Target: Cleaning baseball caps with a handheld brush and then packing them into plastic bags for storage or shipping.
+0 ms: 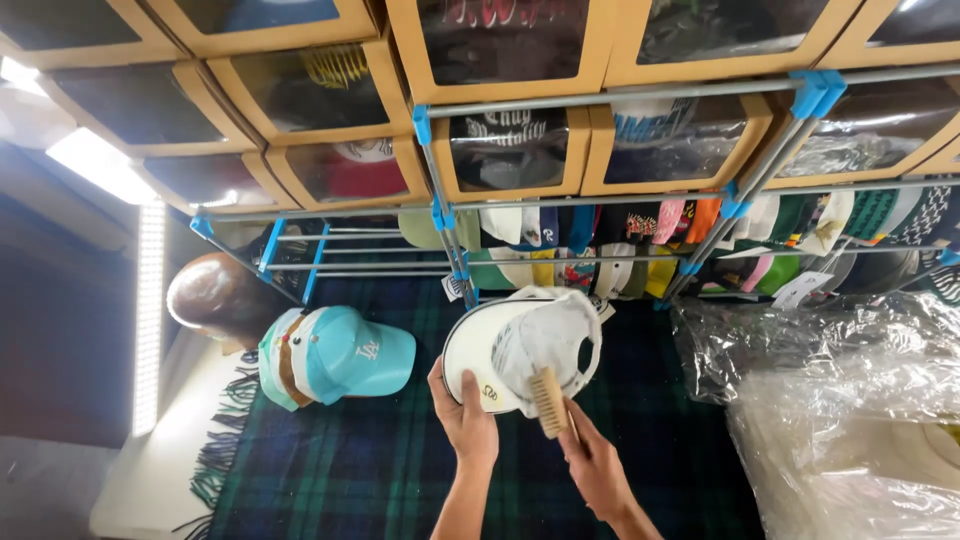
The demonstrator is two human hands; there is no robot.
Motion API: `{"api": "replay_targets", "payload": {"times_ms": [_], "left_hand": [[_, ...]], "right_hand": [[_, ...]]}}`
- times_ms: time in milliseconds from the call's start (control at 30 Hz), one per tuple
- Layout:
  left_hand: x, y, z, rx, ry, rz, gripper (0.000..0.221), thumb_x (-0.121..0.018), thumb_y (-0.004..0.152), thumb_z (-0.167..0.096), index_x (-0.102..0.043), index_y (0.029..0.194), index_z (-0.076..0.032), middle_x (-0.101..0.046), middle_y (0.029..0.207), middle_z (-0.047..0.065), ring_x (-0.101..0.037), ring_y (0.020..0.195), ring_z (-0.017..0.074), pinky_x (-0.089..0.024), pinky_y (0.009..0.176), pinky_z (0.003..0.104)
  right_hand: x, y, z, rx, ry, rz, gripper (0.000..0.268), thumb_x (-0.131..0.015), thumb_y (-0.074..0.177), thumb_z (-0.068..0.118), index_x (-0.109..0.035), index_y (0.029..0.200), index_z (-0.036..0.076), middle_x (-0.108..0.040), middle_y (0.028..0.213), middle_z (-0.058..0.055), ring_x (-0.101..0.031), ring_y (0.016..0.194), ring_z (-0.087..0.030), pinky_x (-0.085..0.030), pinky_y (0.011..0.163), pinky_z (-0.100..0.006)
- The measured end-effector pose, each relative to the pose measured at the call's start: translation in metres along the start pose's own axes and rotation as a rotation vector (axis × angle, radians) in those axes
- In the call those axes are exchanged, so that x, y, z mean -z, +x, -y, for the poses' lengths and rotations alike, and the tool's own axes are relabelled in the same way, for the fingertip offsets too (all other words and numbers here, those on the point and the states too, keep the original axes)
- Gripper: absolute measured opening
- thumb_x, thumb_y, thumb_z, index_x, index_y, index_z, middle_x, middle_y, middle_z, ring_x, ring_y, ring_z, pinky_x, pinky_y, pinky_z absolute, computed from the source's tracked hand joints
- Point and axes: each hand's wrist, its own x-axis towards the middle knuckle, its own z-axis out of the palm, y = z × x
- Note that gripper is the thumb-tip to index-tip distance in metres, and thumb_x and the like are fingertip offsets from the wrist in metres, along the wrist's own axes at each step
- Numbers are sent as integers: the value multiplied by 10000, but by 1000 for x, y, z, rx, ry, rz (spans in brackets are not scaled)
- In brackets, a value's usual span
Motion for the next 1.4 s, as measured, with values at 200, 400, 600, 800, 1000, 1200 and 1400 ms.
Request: {"api": "replay_targets", "payload": {"times_ms": [200, 400, 600, 800, 1000, 1200, 1400], "left_hand": [[21, -42, 17, -26, 320, 197, 320, -675, 919, -246, -697, 1169, -48, -715, 1011, 90, -701, 918, 202, -591, 745, 346], [36, -40, 32, 63, 413, 278, 293, -722, 873, -126, -811, 1142, -53, -615, 947, 34, -665, 846, 162, -544, 713, 311], [52, -33, 19, 120, 436, 312, 313, -700, 907, -141, -803, 1191, -59, -620, 975, 35, -682, 893, 174, -572, 699, 301], [39, -19, -20, -135, 465, 312, 335, -700, 923, -249, -765, 1163, -24, -690, 951, 39, -665, 850, 132, -532, 698, 276], [23, -36, -36, -287, 430, 443, 407, -757, 910, -277, -711, 1218, -15, -772, 1141, 118, -732, 1036, 195, -617, 857, 327], [48, -2, -32, -844, 753, 732, 786, -676, 943, -458, -383, 1577, -96, -405, 1623, 213, -265, 1554, 517, -292, 1211, 701], [10, 0, -56, -982, 707, 740, 599, -410, 1111, -476, -391, 1584, -109, -363, 1652, 179, -219, 1598, 436, -115, 1303, 656]], "right_hand": [[19, 49, -18, -564, 1015, 30, 218, -494, 1039, 193, -584, 1159, 34, -490, 694, -74, -356, 419, -110, -317, 395, -263], [-14, 30, 14, -315, 678, -101, 316, -524, 1034, 287, -520, 1322, 156, -425, 659, -38, -353, 451, -105, -282, 376, -256], [-3, 32, 21, -198, -57, -2, 533, -489, 1024, 295, -484, 1552, 221, -513, 635, 1, -429, 480, -104, -369, 441, -303], [4, 31, -43, -39, -241, 113, 582, -520, 1030, 237, -386, 1594, 190, -457, 1051, -14, -418, 922, -153, -395, 724, -331], [-6, 28, 4, -460, 647, 175, 183, -484, 1021, 246, -563, 1055, 85, -405, 545, -48, -319, 388, -128, -302, 413, -280], [-16, 24, 7, -249, 752, 314, 307, -455, 1030, 269, -531, 830, 48, -368, 477, -19, -297, 366, -111, -294, 407, -273], [-37, 18, 42, 51, 570, 374, 294, -441, 1086, 275, -588, 1042, 24, -404, 495, -6, -291, 358, -98, -288, 371, -260]]}}
